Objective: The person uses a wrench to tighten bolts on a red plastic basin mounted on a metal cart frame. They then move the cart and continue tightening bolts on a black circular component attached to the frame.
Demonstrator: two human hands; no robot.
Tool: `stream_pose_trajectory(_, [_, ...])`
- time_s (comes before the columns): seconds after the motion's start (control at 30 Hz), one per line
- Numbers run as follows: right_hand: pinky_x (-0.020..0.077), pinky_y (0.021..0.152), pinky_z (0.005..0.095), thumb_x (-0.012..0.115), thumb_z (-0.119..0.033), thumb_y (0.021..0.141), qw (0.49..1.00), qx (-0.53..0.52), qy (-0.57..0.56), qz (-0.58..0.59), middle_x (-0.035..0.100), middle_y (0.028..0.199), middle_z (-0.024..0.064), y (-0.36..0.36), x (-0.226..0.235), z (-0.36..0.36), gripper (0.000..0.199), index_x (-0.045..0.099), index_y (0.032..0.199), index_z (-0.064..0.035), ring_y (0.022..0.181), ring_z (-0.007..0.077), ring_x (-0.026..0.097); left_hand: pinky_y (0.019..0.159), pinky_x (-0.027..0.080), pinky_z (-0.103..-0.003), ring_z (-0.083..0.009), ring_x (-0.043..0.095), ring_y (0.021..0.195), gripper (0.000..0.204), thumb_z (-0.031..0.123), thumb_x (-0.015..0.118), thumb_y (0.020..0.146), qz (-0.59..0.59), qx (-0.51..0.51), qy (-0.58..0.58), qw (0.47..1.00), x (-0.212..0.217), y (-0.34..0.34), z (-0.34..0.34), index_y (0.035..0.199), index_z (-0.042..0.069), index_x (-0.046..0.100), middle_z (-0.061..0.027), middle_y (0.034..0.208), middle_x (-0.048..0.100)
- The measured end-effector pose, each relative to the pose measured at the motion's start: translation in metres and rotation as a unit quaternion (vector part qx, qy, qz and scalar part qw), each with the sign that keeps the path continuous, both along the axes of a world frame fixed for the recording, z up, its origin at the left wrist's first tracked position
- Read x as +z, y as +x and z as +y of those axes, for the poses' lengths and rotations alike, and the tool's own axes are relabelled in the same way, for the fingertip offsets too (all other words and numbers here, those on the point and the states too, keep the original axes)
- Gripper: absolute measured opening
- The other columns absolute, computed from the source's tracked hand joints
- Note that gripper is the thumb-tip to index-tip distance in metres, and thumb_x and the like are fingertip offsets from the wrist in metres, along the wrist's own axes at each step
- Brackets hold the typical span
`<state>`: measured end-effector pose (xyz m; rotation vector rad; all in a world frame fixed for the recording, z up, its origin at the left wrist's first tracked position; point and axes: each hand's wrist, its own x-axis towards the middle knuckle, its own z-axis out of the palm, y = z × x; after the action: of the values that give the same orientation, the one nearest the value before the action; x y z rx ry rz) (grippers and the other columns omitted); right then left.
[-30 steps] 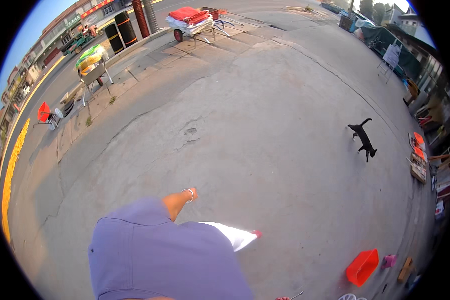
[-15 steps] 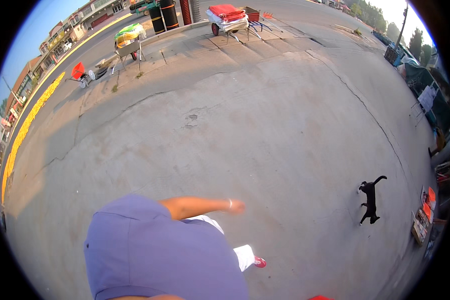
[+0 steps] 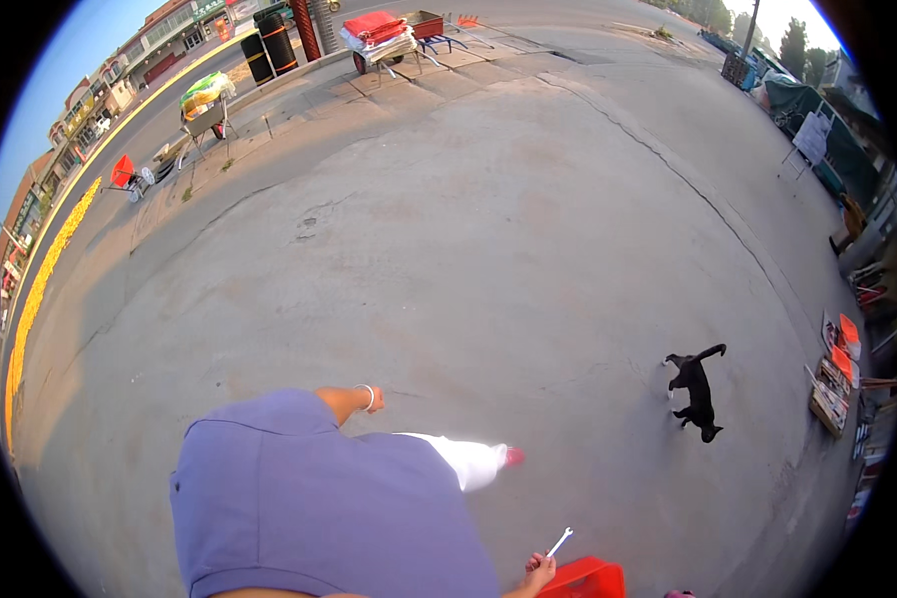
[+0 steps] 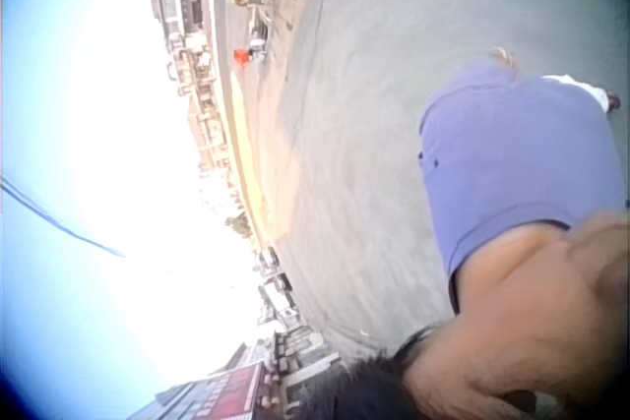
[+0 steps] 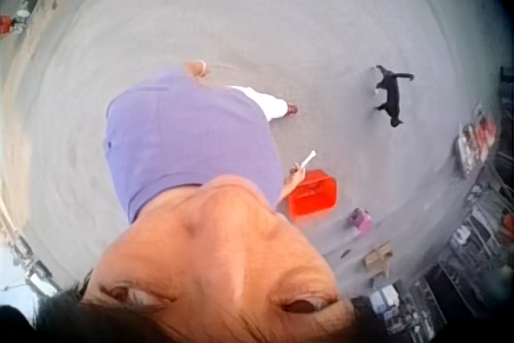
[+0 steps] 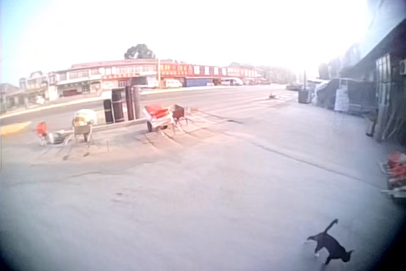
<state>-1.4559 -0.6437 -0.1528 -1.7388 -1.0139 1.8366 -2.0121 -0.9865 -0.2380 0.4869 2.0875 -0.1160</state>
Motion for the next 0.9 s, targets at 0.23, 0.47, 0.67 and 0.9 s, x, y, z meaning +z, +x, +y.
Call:
stream_pose_trajectory(0.23, [0.0409,0.046,0.0262,0.048,-0.012,0.090,0.953,-0.237,-0.184,-0.035,0.059,0.072,0.0092,0.146,-0.044,-0.094,0.016,0.052,0.102,-0.0034,0.055,0.0143,0.053,0.061,0.051,-0.040,-0.0256,0.066,0.069,0.017,0.015,0.057,0.076,0.124,-0.156,-0.149,0.969,0.007,-0.006,0.245,0.073,0.005,0.071,-0.0117,0.077,0.068])
stream_pose_trajectory(0.47, [0.0476,0.057,0.0354,0.055,-0.017,0.085,0.696,-0.659,-0.283,-0.025,0.062,0.074,0.0140,0.180,-0.109,-0.316,0.016,0.061,0.086,-0.0021,0.060,0.0265,0.058,0.051,0.047,-0.030,-0.0179,0.058,0.058,0.024,0.016,0.052,0.085,-0.153,-0.119,0.255,0.948,0.086,0.249,0.732,0.102,-0.001,0.056,-0.0095,0.073,0.061])
stream_pose_trajectory(0.67, [0.0410,0.049,0.0335,0.054,-0.021,0.084,0.639,-0.698,-0.322,0.037,0.052,0.066,0.0085,0.147,-0.091,-0.201,0.017,0.056,0.078,-0.0057,0.053,0.0212,0.047,0.067,0.050,-0.029,-0.0147,0.061,0.077,0.028,0.025,0.054,0.090,-0.347,-0.293,0.371,0.810,0.188,0.545,0.873,0.106,0.003,0.056,-0.0073,0.089,0.063])
stream_pose_trajectory(0.9, [0.0298,0.036,0.0286,0.061,-0.032,0.083,0.710,-0.678,-0.178,0.064,0.037,0.050,-0.0025,0.321,-0.035,0.105,0.028,0.051,0.068,-0.0099,0.038,0.0104,0.031,0.066,0.051,-0.030,-0.0174,0.063,0.070,0.015,0.022,0.060,0.081,-0.111,-0.600,0.246,0.753,0.070,0.601,0.929,0.083,0.008,0.064,-0.0089,0.075,0.065])
